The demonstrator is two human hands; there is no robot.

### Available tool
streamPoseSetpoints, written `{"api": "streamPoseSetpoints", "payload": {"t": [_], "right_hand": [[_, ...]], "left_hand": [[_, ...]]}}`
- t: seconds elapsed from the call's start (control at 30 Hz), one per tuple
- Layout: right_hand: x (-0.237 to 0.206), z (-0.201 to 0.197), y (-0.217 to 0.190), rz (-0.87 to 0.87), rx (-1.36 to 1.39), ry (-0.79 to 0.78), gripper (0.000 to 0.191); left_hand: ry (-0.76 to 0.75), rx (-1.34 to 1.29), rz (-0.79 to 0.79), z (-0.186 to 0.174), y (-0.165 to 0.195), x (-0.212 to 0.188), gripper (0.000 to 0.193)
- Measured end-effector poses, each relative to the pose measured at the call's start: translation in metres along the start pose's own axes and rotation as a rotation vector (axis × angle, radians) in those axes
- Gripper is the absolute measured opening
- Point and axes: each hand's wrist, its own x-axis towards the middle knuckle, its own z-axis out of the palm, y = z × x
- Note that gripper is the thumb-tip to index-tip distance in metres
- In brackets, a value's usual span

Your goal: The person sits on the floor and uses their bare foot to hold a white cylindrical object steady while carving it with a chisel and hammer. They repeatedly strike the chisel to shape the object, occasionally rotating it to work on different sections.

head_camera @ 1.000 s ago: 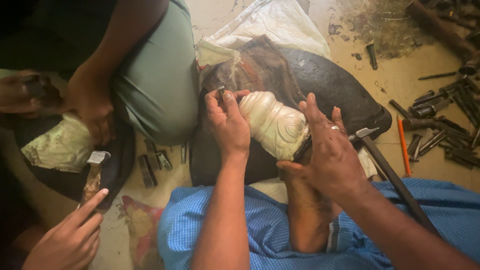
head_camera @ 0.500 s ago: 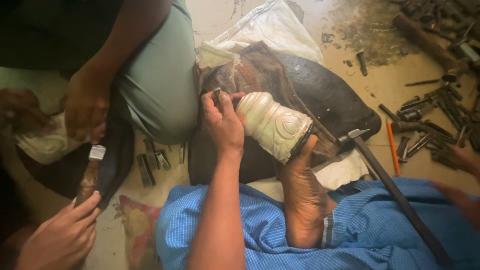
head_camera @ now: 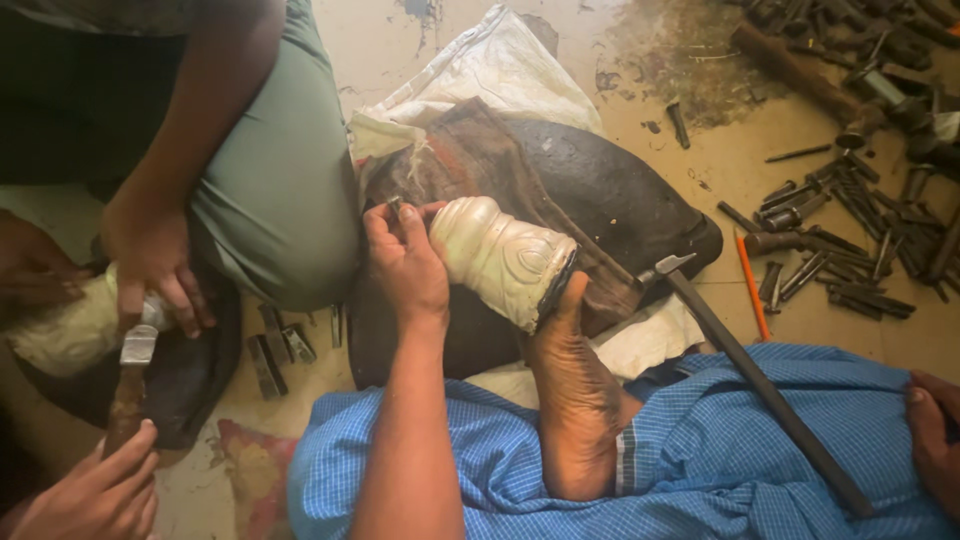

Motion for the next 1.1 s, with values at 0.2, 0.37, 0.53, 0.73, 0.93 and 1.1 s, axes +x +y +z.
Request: {"api": "streamPoseSetpoints", "payload": {"t": [0.2, 0.37, 0.53, 0.73, 0.93, 1.1], "right_hand": [[-0.002, 0.002, -0.001, 0.019, 0.05, -0.014, 0.031], [-0.004, 0.008, 0.007, 0.023, 0.062, -0.017, 0.033], [-0.004, 0.01, 0.011, 0.066, 0.075, -0.053, 0.033], [-0.005, 0.01, 0.009, 0.107, 0.102, -0.066, 0.033], [-0.003, 0.011, 0.008, 0.146, 0.157, -0.088, 0.033], [0.003, 0.011, 0.003, 0.132, 0.233, -0.104, 0.036]], "left_hand": [[-0.016, -0.037, -0.154, -0.002, 0.005, -0.001, 0.016], [-0.023, -0.04, -0.091, -0.002, 0.007, 0.0, 0.014], [-0.01, -0.096, -0.174, -0.001, 0.009, -0.002, 0.013], [-0.024, -0.087, -0.059, -0.002, 0.008, -0.002, 0.012], [-0.026, -0.114, -0.095, -0.002, 0.007, -0.002, 0.012], [-0.009, -0.122, -0.166, -0.002, 0.009, -0.002, 0.011]]}}
